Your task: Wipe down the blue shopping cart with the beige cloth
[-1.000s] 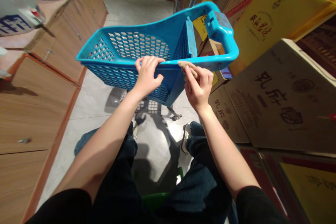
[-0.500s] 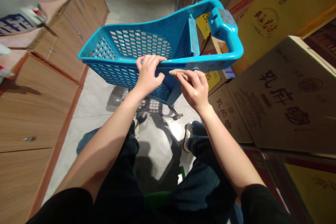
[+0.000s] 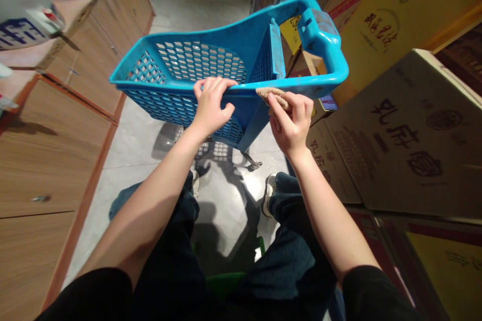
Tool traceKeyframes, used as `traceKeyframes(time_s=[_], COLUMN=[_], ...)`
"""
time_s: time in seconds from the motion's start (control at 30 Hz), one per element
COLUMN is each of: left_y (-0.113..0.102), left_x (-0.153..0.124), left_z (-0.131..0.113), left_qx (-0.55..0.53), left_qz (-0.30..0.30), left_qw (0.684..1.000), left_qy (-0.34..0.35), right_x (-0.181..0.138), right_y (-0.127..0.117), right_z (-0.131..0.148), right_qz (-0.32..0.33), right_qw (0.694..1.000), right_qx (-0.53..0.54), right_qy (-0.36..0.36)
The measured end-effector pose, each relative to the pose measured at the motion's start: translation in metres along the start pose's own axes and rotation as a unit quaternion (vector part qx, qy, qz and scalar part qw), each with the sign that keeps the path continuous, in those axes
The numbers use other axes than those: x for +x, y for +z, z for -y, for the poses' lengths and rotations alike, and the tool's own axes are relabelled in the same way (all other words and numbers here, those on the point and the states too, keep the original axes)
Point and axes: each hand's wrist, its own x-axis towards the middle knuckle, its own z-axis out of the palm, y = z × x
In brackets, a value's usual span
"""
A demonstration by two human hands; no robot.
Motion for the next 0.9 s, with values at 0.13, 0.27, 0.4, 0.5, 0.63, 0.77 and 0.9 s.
traceKeyframes(time_s=[0.13,0.27,0.4,0.5,0.63,0.77,0.9], left_y=[-0.001,-0.001,-0.001,-0.002,-0.001,0.001,0.0], left_x=[0.0,-0.001,-0.001,-0.001,-0.001,0.0,0.0], left_z=[-0.001,-0.001,-0.001,-0.001,-0.001,0.001,0.0], left_qx=[0.001,0.027,0.024,0.008,0.022,0.03,0.016], left_qz=[-0.002,0.008,0.008,-0.001,-0.004,-0.004,-0.001], left_qw=[1.0,1.0,1.0,1.0,1.0,0.999,1.0], left_qy=[0.0,0.003,0.001,0.001,0.008,0.018,0.007], right_x=[0.004,0.005,0.002,0.0,-0.006,-0.011,-0.01], right_y=[-0.009,-0.014,-0.015,-0.009,0.006,0.013,0.009], right_z=[0.001,-0.003,-0.007,-0.009,-0.008,-0.007,-0.007], right_qz=[-0.004,-0.011,-0.022,-0.027,-0.034,-0.051,-0.037], right_qw=[0.999,0.997,0.997,0.999,0.999,0.997,0.997], right_qx=[0.027,0.058,0.068,0.039,-0.004,-0.037,-0.025], right_qy=[-0.02,-0.04,-0.034,-0.026,-0.028,-0.049,-0.069])
